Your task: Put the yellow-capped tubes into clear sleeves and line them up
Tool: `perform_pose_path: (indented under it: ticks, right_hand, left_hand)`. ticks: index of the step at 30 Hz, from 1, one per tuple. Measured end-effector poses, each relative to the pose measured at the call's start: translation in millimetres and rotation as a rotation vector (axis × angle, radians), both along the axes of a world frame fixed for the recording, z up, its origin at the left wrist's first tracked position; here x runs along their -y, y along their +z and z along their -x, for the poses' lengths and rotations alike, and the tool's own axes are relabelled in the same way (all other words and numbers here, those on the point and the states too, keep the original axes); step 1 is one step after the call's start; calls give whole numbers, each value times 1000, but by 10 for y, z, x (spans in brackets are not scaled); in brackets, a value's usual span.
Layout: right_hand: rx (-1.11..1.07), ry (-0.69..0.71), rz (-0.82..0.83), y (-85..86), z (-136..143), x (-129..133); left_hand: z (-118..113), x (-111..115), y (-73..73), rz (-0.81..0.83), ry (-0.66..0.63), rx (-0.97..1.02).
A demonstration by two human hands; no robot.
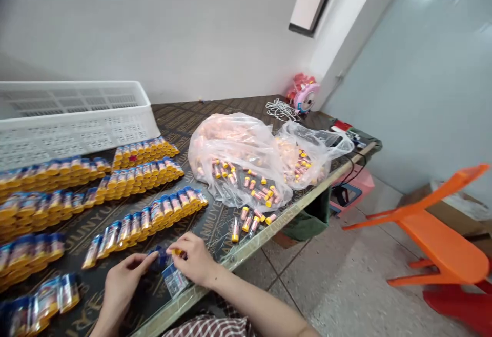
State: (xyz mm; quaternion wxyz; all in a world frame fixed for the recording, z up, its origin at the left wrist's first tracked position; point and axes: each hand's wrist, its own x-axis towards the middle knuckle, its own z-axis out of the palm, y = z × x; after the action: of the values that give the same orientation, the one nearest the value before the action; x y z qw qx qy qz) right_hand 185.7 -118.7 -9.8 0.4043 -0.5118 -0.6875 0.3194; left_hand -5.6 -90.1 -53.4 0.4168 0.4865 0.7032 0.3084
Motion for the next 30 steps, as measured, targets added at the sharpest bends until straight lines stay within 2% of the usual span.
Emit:
perform_pose_path:
  ticks: [4,6,10,12,15,18,22,26,30]
  right_hand:
    - [-1,-14,12,-36,-24,12]
    - [8,-30,-15,-54,-51,16]
    - [42,-61,-77,-84,-111,1]
    - [32,-83,-92,-85,-141,-6]
    - [-23,-117,-98,-53,-182,9]
    - [-106,-113,-86,-3,-225,40]
    - [-181,-141,-90,26,-269,85]
    - [-143,-134,-148,39,-254,177]
    - [-83,-127,-218,50,-195,223]
  left_hand:
    - [81,25,-70,111,68,291]
    - [144,60,-65,102,171,363]
    - [212,105,87,8,472,451]
    - [183,109,214,3,542,518]
    - [69,119,393,11,535,675]
    - [-62,117,475,76,464,852]
    - [-177,73,422,100,448,994]
    - [-246,72,367,64,492,1003]
    - [-262,81,373,54,525,1000]
